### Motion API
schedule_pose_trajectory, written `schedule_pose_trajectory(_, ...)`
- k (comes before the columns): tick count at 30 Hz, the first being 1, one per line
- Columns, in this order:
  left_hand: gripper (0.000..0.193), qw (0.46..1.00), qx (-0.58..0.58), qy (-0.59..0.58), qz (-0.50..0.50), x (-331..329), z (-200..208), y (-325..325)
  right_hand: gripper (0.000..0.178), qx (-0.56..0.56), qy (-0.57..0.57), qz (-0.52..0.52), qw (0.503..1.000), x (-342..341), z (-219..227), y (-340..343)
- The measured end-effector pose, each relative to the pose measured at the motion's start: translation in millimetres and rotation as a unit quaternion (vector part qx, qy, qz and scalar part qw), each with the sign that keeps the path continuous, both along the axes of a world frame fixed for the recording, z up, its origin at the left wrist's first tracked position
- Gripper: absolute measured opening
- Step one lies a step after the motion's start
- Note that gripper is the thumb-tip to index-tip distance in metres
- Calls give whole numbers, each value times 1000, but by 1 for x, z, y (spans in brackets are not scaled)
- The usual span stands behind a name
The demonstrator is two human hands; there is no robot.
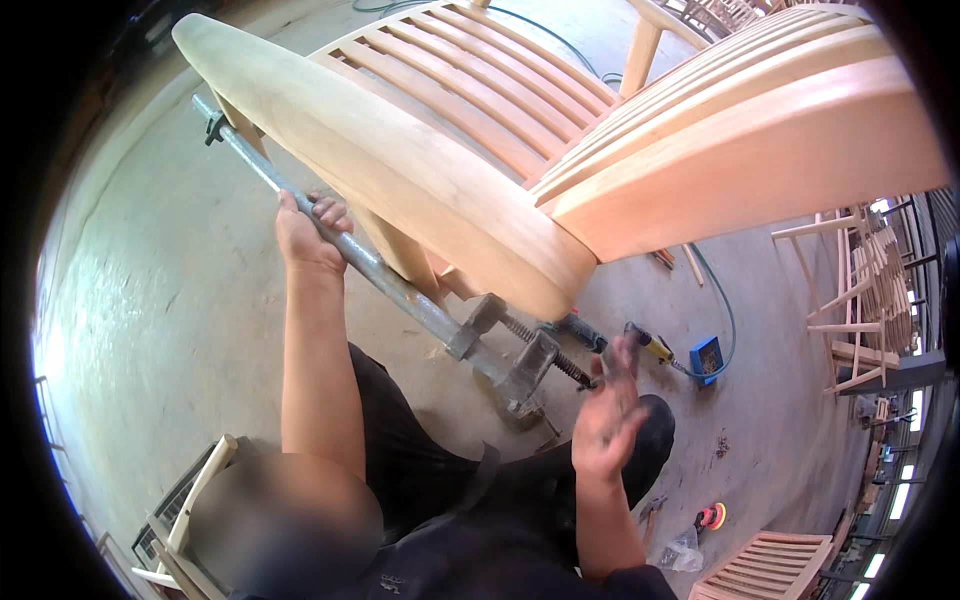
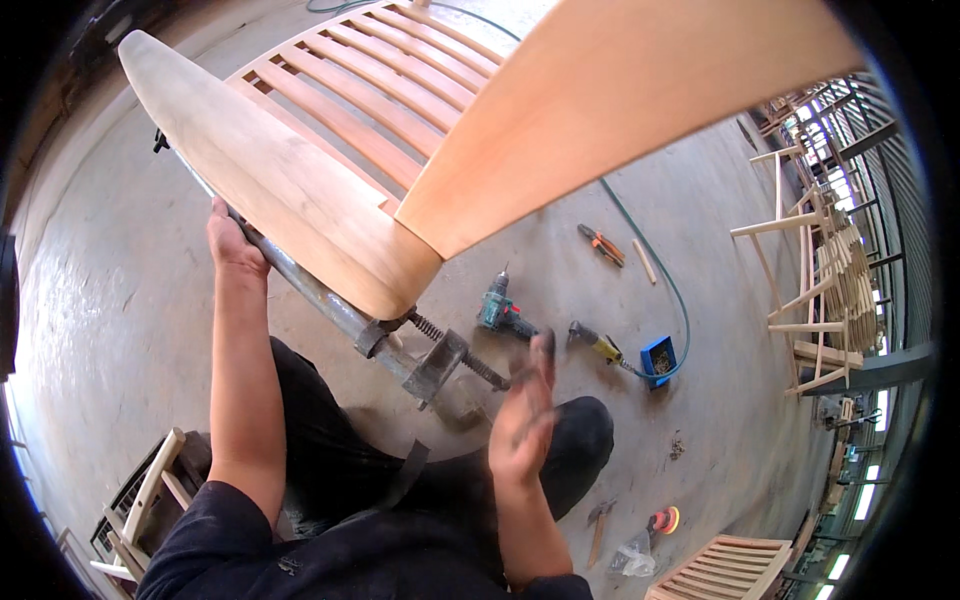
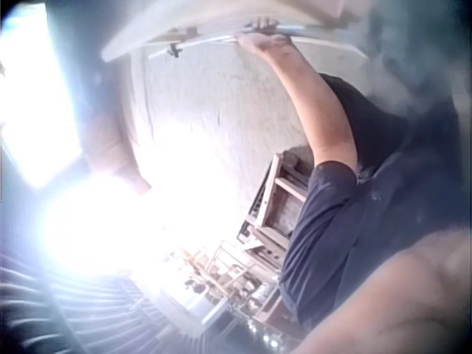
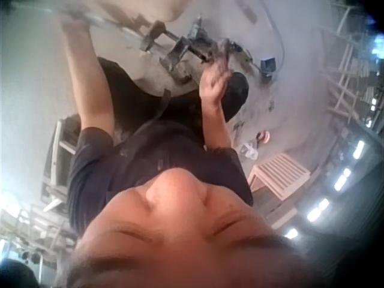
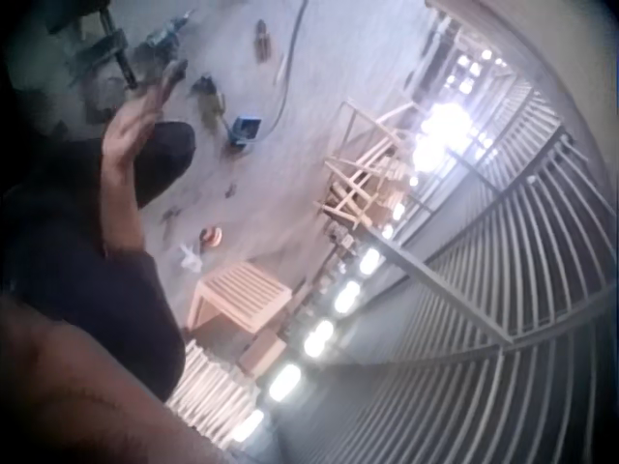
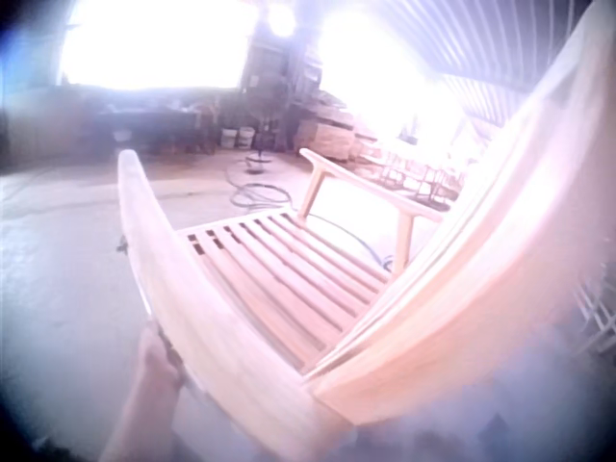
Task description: The person uses a large metal clamp to secure a wooden chair frame while sitting on the floor. They then use a cordless drill to drive screws into the chair leg to fasten it to the frame.
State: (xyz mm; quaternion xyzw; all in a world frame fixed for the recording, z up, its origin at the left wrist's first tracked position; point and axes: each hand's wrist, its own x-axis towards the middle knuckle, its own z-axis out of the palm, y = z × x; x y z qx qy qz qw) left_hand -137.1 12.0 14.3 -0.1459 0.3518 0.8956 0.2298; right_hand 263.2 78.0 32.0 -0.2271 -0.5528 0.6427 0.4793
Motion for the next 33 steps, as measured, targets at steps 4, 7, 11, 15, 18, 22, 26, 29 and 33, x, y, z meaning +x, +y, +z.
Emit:
schedule_pose_trajectory(4, 48, 1000, 6, 10, -8, 0, -1, 9, 75, 16, -132, 5, 991, 46, -54, -20)
schedule_pose_trajectory(7, 49, 1000, 1, 13, -11, -1, 0, 5, 70, -139, -41, 27, 989, 18, -38, 0)
schedule_pose_trajectory(11, 49, 1000, 6, 27, -13, -9, -7, 2, 69, 53, 24, -1, 998, 4, -24, 5)
schedule_pose_trajectory(15, 49, 999, 16, 30, -13, -8, -6, 5, 70, -8, -97, 10, 995, 29, -40, -24)
schedule_pose_trajectory(18, 49, 1000, 15, 20, -16, -11, -10, 2, 76, -253, -7, 2, 967, 20, -59, 7)
schedule_pose_trajectory(22, 48, 1000, 3, 21, -10, -11, -6, 4, 74, 41, -21, -22, 999, 7, -20, -5)
schedule_pose_trajectory(26, 48, 1000, -5, 22, -3, -8, 0, 7, 68, -93, -57, 24, 994, 34, -62, -20)
schedule_pose_trajectory(29, 48, 1000, -11, 10, -3, -8, -4, 1, 63, -243, 47, -5, 969, 22, -53, 9)
schedule_pose_trajectory(33, 48, 1000, -8, 26, -8, -7, -2, 4, 59, 0, 21, -29, 999, 12, -21, -22)
